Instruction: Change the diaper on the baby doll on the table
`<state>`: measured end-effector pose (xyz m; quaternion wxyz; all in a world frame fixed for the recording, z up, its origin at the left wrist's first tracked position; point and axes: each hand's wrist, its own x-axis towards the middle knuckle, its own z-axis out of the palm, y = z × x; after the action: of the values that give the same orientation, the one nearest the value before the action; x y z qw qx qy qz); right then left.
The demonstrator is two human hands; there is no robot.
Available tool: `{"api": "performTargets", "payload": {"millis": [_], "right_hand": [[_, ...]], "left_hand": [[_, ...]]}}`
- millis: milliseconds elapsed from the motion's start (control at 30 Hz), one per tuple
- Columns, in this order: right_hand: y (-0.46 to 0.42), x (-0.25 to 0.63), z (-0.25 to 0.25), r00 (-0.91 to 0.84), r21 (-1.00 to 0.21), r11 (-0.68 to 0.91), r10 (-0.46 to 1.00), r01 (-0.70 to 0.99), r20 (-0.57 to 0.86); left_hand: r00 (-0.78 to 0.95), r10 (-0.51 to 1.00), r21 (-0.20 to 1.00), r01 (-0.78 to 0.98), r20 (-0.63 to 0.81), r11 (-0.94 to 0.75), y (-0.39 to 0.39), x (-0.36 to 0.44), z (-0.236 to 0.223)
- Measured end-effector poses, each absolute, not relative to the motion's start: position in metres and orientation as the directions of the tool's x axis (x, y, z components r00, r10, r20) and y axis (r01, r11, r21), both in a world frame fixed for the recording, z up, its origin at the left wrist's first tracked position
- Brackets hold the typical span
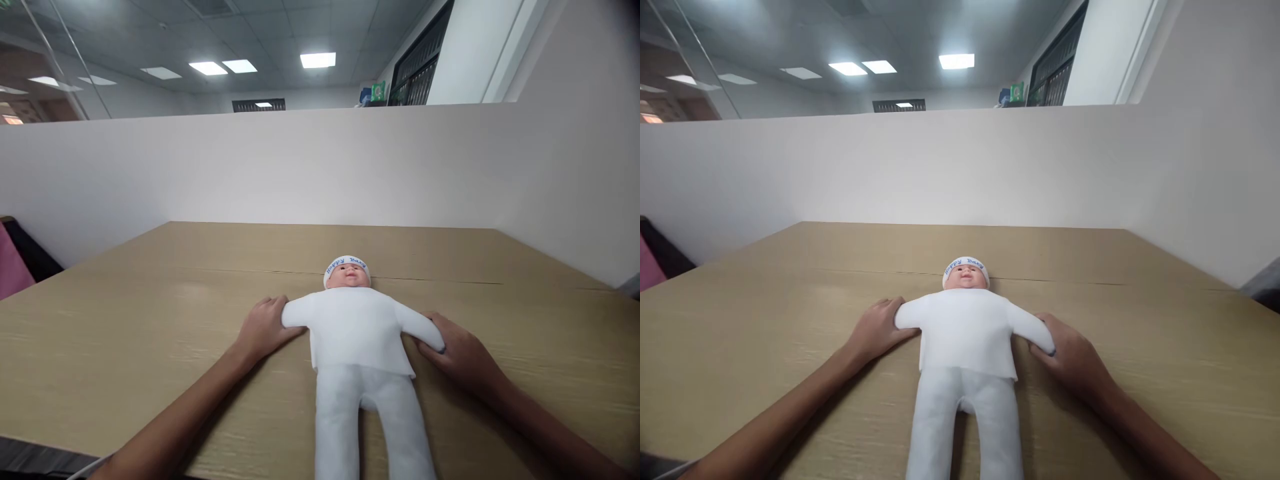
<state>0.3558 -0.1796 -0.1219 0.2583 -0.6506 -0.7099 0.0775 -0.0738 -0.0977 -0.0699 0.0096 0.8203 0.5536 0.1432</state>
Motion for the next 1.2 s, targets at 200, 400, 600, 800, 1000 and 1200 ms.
{"api": "performTargets", "payload": {"millis": [200,400,600,800,1000,1200], "right_hand": [[-0.130,0.365,-0.131,0.011,-0.383,0.112,0.953,0.917,0.304],[-0.078,0.377,-0.132,-0.006,-0.356,0.164,0.914,0.920,0.405],[-0.022,0.389,-0.137,-0.052,-0.251,0.216,0.844,0.944,0.533],[0.020,0.399,-0.140,-0.046,-0.216,0.194,0.835,0.957,0.549],[0.048,0.410,-0.150,-0.041,-0.205,0.169,0.857,0.964,0.513],[0.041,0.409,-0.157,-0.019,-0.213,0.147,0.860,0.966,0.511]], "left_hand": [[0.365,0.871,0.145,0.892,0.329,-0.428,-0.045,-0.072,-0.081],[0.374,0.812,0.146,0.866,0.447,-0.479,0.005,-0.068,-0.090],[0.299,0.800,0.123,0.901,0.520,-0.417,0.056,-0.063,-0.098],[0.254,0.823,0.143,0.918,0.508,-0.371,0.096,-0.057,-0.102],[0.253,0.840,0.165,0.915,0.480,-0.369,0.113,-0.055,-0.105],[0.247,0.856,0.201,0.907,0.455,-0.369,0.105,-0.054,-0.104]]}}
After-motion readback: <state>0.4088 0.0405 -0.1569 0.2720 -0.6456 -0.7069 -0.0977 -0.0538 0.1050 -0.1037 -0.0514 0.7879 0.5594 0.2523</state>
